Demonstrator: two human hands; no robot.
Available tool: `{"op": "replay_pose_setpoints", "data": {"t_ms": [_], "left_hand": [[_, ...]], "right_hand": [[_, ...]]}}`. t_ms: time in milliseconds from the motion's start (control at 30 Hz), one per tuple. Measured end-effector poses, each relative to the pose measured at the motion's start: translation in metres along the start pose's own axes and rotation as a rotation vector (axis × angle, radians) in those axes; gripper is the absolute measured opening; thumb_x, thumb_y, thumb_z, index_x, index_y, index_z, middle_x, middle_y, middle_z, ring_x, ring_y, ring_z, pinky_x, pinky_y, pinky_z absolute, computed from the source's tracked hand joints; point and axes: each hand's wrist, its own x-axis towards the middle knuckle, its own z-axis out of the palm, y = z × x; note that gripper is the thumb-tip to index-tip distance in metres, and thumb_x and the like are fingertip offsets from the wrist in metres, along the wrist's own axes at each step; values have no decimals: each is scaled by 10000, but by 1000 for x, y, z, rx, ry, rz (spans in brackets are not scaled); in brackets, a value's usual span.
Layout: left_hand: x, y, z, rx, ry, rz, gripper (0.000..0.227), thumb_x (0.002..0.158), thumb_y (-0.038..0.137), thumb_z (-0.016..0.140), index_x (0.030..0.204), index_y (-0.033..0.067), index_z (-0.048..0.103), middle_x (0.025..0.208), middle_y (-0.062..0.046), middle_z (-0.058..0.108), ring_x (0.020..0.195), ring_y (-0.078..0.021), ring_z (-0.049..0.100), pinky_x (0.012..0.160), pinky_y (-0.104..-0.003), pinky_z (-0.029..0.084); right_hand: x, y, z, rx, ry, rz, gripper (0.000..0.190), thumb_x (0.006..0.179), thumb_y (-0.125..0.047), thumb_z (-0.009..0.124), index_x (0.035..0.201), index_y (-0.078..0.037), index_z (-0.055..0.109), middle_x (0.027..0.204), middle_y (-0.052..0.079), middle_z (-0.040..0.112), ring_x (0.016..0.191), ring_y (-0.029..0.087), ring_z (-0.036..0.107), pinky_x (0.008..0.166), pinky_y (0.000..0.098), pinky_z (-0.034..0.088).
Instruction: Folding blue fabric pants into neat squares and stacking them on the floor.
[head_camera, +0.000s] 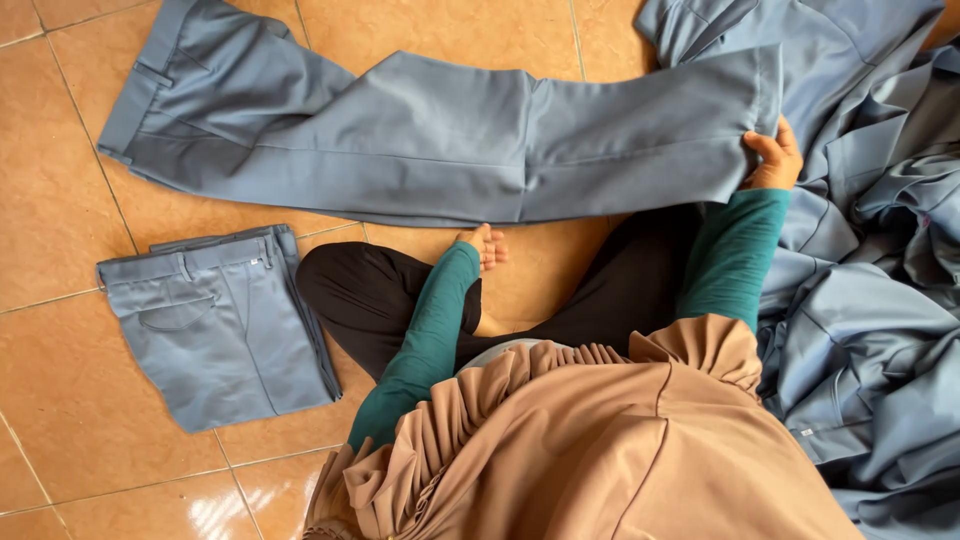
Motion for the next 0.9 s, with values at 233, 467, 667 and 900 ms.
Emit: {"op": "replay_pose_setpoints", "data": {"t_ms": [233,467,667,900], "left_hand": [[-28,26,35,459,269,742,114,893,143,693,975,198,750,680,45,681,594,-81,637,601,-250,529],[19,42,14,809,516,857,351,850,63,697,1152,240,669,1136,10,605,1040,-197,632,926,-345,555],[3,59,56,979,572,1171,375,843,137,723,1191,267,670,1205,3,545,1032,-232,590,929,-382,532],[41,84,51,1012,605,1089,424,779,105,716,1163,273,652,1292,14,493,1101,-238,563,870,-391,502]], "right_hand": [[57,38,-32,-282,-157,-361,603,775,160,578,1349,-17,638,1243,111,717,1096,188,665,1013,264,518],[78,106,-25,-900,214,-586,491,721,42,676,1206,-37,690,1051,149,770,899,274,735,832,345,586],[39,73,47,-500,-122,-455,542,813,80,651,1348,27,585,1151,194,714,985,249,686,885,317,574],[80,66,-48,-704,133,-585,503,710,50,670,1207,-8,714,1081,139,778,945,257,706,876,325,575]]}}
